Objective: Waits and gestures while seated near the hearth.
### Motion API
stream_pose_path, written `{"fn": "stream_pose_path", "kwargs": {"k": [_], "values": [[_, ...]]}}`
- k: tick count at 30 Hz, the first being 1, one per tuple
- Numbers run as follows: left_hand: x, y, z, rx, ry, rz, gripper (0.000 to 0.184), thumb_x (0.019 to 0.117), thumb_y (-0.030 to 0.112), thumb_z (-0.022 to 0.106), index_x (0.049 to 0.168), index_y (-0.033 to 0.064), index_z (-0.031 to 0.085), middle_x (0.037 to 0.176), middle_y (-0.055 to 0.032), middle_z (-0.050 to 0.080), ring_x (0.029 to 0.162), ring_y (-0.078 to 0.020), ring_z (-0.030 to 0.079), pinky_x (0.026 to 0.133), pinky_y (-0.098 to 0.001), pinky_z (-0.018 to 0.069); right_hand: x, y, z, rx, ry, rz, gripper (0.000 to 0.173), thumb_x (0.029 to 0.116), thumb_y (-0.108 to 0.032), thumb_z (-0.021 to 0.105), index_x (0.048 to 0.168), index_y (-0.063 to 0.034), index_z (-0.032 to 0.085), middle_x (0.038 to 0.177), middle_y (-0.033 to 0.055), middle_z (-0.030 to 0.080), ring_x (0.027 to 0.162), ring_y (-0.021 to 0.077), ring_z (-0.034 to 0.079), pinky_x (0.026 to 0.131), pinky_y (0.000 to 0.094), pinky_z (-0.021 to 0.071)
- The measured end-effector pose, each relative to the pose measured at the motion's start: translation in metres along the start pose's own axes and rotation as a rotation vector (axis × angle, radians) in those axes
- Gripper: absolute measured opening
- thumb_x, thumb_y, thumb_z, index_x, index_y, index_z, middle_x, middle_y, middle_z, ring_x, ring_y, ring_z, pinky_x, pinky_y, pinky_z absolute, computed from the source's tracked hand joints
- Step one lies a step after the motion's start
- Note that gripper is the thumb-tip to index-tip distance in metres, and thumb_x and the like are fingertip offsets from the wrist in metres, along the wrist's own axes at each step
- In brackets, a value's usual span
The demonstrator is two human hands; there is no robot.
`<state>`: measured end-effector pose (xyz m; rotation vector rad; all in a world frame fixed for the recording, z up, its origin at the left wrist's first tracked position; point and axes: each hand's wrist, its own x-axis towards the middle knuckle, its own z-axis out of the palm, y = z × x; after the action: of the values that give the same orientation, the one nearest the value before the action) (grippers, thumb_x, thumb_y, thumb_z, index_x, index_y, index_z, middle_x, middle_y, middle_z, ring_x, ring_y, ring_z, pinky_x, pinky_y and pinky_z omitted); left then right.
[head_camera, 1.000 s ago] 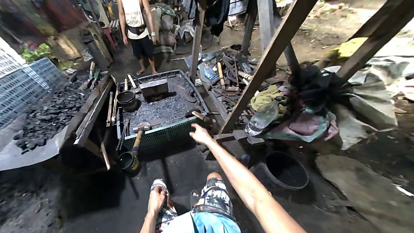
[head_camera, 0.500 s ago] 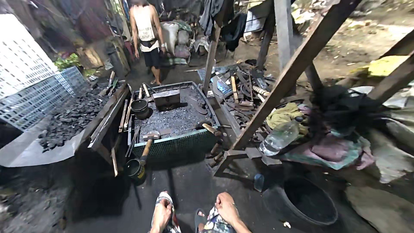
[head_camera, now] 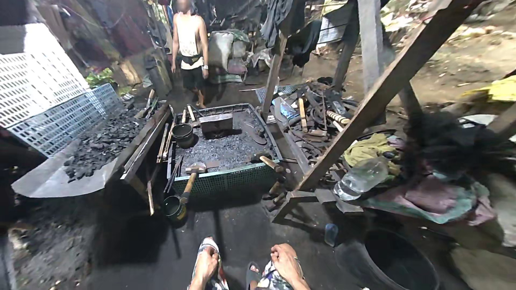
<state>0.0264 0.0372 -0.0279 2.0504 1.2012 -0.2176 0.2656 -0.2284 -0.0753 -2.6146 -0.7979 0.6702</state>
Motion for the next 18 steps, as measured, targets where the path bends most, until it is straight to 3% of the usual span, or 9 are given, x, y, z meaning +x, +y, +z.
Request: {"fn": "stream_pose_path", "kwargs": {"k": [7,10,13,15,18], "values": [[0.002,-0.002,0.004,0.012,0.015,0.031,0.03,0.0958,0.04,0.059,0.108,0.0175,0.074,0.1,-0.0062,0.076,0.096,-0.0231,0.073,0.089,-0.0541,0.0593,0.004,0.0,-0.003,-0.046,-0.045,0.022,0.031,0.0929,-0.036,0.059,0.116,-0.0226,0.074,0.111,0.0032,0.075,0.114,0.0216,0.068,0.104,0.0486,0.0514],[0.002,0.001,0.003,0.01,0.016,0.031,0.03,0.0965,0.04,0.058,0.109,0.0176,0.074,0.1,-0.0061,0.076,0.096,-0.023,0.073,0.088,-0.054,0.059,0.02,-0.01,-0.024,0.085,-0.095,0.111,0.042,0.0928,-0.038,0.062,0.131,-0.0211,0.067,0.11,0.0061,0.077,0.109,0.0272,0.072,0.097,0.0561,0.0556],[-0.005,0.006,0.002,0.017,0.014,0.023,0.029,0.0973,0.038,0.059,0.11,0.0166,0.074,0.1,-0.0068,0.076,0.095,-0.0244,0.073,0.087,-0.055,0.0588,0.043,-0.057,-0.095,0.349,-0.041,0.106,0.056,0.098,-0.029,0.061,0.15,-0.0135,0.049,0.116,0.0152,0.073,0.109,0.0329,0.071,0.096,0.0575,0.0569],[-0.007,0.008,0.001,0.021,0.025,0.027,0.029,0.0973,0.038,0.061,0.111,0.0162,0.074,0.1,-0.0071,0.076,0.095,-0.0246,0.074,0.087,-0.0554,0.0593,0.068,-0.101,-0.164,0.409,0.027,0.045,0.066,0.0998,-0.029,0.06,0.16,-0.0143,0.036,0.122,0.0169,0.071,0.113,0.0324,0.07,0.101,0.0548,0.0557],[-0.011,0.008,0.001,0.008,0.039,0.044,0.029,0.0979,0.037,0.061,0.112,0.0147,0.074,0.1,-0.0083,0.076,0.095,-0.0252,0.074,0.088,-0.0558,0.0593,0.11,-0.155,-0.244,0.438,0.113,-0.044,0.072,0.0983,-0.032,0.063,0.161,-0.0119,0.033,0.119,0.0209,0.071,0.104,0.036,0.071,0.095,0.0567,0.0571]]}}
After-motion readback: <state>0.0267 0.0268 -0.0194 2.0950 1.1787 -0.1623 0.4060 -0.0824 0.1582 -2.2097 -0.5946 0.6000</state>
